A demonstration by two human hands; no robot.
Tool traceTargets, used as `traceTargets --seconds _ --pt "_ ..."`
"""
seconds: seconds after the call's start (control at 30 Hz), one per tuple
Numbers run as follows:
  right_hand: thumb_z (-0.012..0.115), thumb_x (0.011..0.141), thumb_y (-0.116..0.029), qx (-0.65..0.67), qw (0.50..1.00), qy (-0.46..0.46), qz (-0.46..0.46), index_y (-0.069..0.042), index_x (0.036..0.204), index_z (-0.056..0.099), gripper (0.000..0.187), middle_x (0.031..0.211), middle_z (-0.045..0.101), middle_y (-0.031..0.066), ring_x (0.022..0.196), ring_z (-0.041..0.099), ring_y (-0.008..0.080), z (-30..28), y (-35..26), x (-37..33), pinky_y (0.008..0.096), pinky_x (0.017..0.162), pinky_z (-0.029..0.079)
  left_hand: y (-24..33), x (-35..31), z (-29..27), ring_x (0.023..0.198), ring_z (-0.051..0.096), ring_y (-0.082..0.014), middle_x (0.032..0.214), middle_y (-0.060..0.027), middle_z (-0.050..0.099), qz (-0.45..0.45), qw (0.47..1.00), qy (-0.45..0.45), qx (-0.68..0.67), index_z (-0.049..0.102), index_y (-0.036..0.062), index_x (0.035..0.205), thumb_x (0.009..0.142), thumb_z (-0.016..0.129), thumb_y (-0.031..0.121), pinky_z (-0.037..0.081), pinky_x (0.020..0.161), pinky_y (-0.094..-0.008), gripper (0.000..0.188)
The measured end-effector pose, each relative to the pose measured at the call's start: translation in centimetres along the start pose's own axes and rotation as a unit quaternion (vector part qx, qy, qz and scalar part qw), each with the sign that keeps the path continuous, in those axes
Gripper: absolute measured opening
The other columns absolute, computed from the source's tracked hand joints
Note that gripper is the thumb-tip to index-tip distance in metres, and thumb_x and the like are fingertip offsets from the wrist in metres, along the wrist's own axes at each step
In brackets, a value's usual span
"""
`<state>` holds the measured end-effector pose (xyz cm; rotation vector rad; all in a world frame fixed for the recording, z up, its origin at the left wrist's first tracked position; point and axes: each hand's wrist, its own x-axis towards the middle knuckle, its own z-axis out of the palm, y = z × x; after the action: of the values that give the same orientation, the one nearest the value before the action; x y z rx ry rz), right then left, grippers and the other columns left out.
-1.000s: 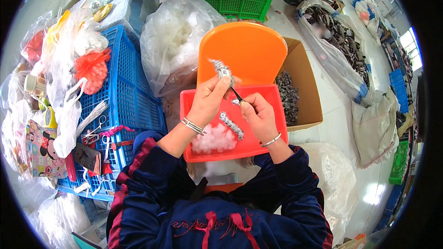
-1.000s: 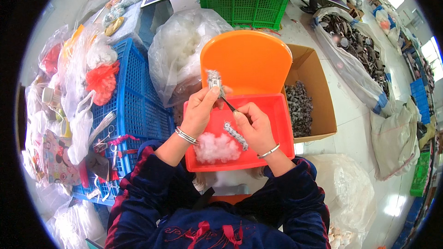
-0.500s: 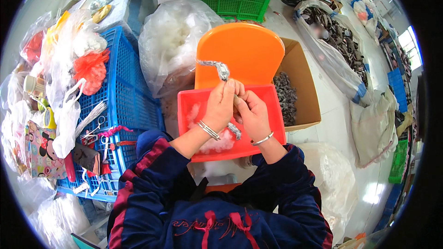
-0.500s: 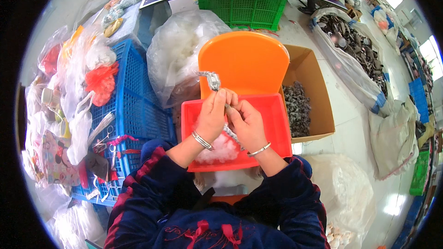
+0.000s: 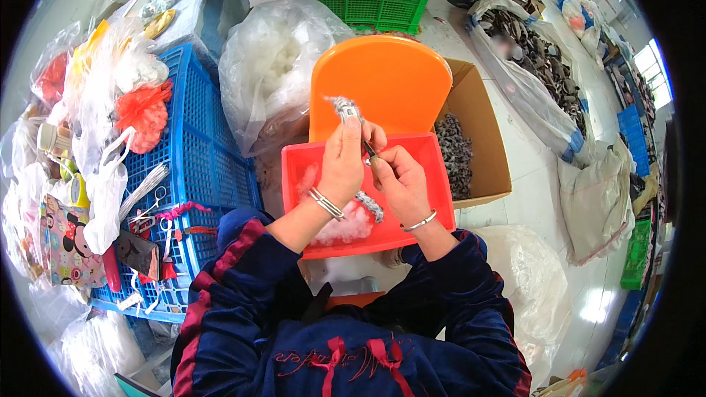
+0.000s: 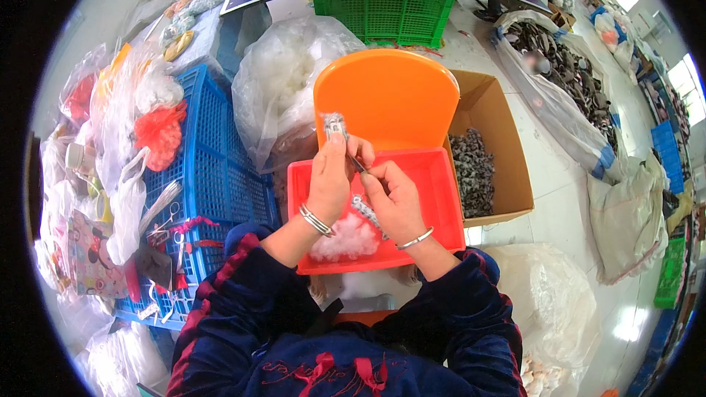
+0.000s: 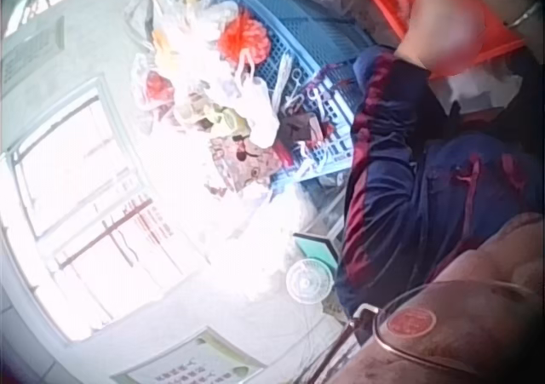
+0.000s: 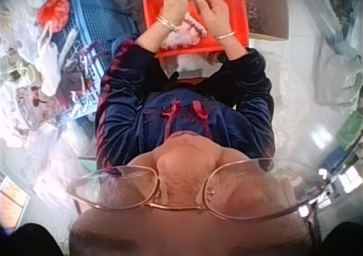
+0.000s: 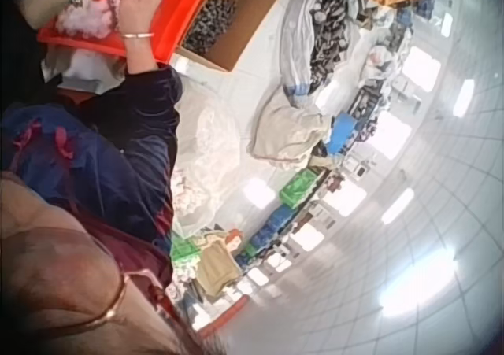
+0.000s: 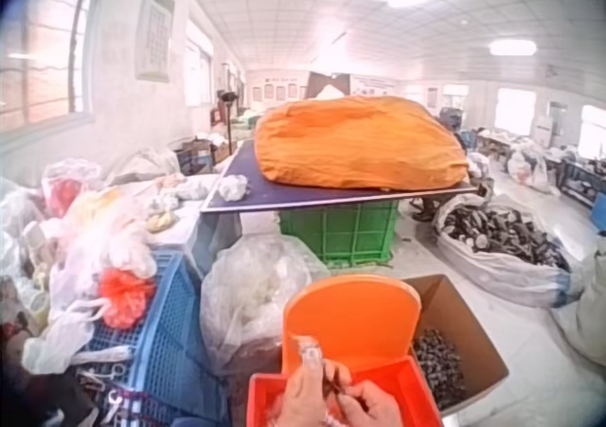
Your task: The person sits on the floor and uses scissors to open and stuff white cotton into small patterned fabric pieces held over a red tray. The person then handles thin metal rods, bending and arranging them in the tray.
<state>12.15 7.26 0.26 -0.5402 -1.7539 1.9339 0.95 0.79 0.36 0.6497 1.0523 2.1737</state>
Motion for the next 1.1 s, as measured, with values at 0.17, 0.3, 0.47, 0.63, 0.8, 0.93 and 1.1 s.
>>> traceTargets --seconds 0.17,0.3,0.47,0.63,0.8,0.93,1.1 --pt "0.056 0.096 -0.008 0.078 0.996 0.009 0.049 -0.003 0.089 0.056 0.009 0.072 0.054 -0.0025 0.064 0.048 0.0027 0.8 -0.3 0.0 0.0203 0.055 0.040 -1.2 -1.1 1.1 0.074 0.051 -0.0115 0.081 -0.0070 0.057 0.005 0.997 0.036 0.070 0.045 0.0049 0.083 0.104 0.036 0.030 0.045 0.069 -0.0260 0.034" --pt "0.056 0.096 -0.008 0.098 0.993 0.017 0.057 -0.002 0.091 0.058 0.008 0.074 0.055 -0.0028 0.065 0.048 0.0028 0.8 -1.1 0.4 0.0200 0.055 0.040 -0.7 -0.7 1.1 0.080 0.051 -0.0132 0.085 -0.0101 0.057 -0.035 0.999 0.015 0.023 0.044 0.0045 0.081 0.104 0.038 0.028 0.043 0.077 -0.0271 0.033" --pt "0.057 0.095 -0.009 0.028 1.000 0.004 0.012 -0.003 0.090 0.057 0.008 0.074 0.054 -0.0038 0.066 0.047 0.0023 -0.8 -0.3 0.5 0.0199 0.055 0.040 1.0 0.1 0.0 0.103 0.054 -0.0160 0.111 -0.0088 0.060 -0.069 0.995 -0.010 0.064 0.057 0.0013 0.110 0.103 0.034 0.036 0.045 0.089 -0.0326 0.042" --pt "0.056 0.096 -0.009 -0.060 0.998 0.002 -0.018 -0.002 0.089 0.054 0.010 0.071 0.053 -0.0023 0.060 0.044 0.0033 -0.8 0.4 0.3 0.0197 0.054 0.037 1.5 0.8 -0.2 0.090 0.056 -0.0147 0.098 -0.0088 0.061 -0.052 0.997 -0.006 0.059 0.055 0.0040 0.097 0.103 0.036 0.035 0.045 0.084 -0.0303 0.037" --pt "0.055 0.097 -0.008 -0.013 1.000 0.006 -0.003 -0.002 0.086 0.053 0.012 0.069 0.052 -0.0022 0.059 0.044 0.0036 0.2 0.3 0.1 0.0197 0.053 0.037 0.5 0.0 0.8 0.074 0.051 -0.0126 0.079 -0.0070 0.055 -0.020 0.996 0.046 0.075 0.043 0.0071 0.079 0.104 0.037 0.034 0.043 0.070 -0.0276 0.037" --pt "0.057 0.096 -0.008 0.031 0.999 0.011 0.037 -0.002 0.085 0.053 0.013 0.069 0.052 -0.0026 0.058 0.045 0.0037 0.5 0.4 -0.2 0.0203 0.052 0.037 -0.5 -0.1 0.7 0.072 0.050 -0.0117 0.078 -0.0071 0.056 0.032 0.996 0.036 0.081 0.043 0.0059 0.080 0.104 0.037 0.036 0.042 0.066 -0.0266 0.039" --pt "0.055 0.097 -0.009 0.100 0.991 0.002 0.087 -0.002 0.086 0.054 0.014 0.069 0.053 -0.0013 0.057 0.044 0.0042 0.9 -0.1 -0.6 0.0205 0.050 0.037 -0.9 -0.5 0.5 0.067 0.049 -0.0098 0.078 -0.0065 0.056 0.015 0.993 0.050 0.104 0.045 0.0043 0.081 0.104 0.036 0.037 0.042 0.059 -0.0246 0.040"
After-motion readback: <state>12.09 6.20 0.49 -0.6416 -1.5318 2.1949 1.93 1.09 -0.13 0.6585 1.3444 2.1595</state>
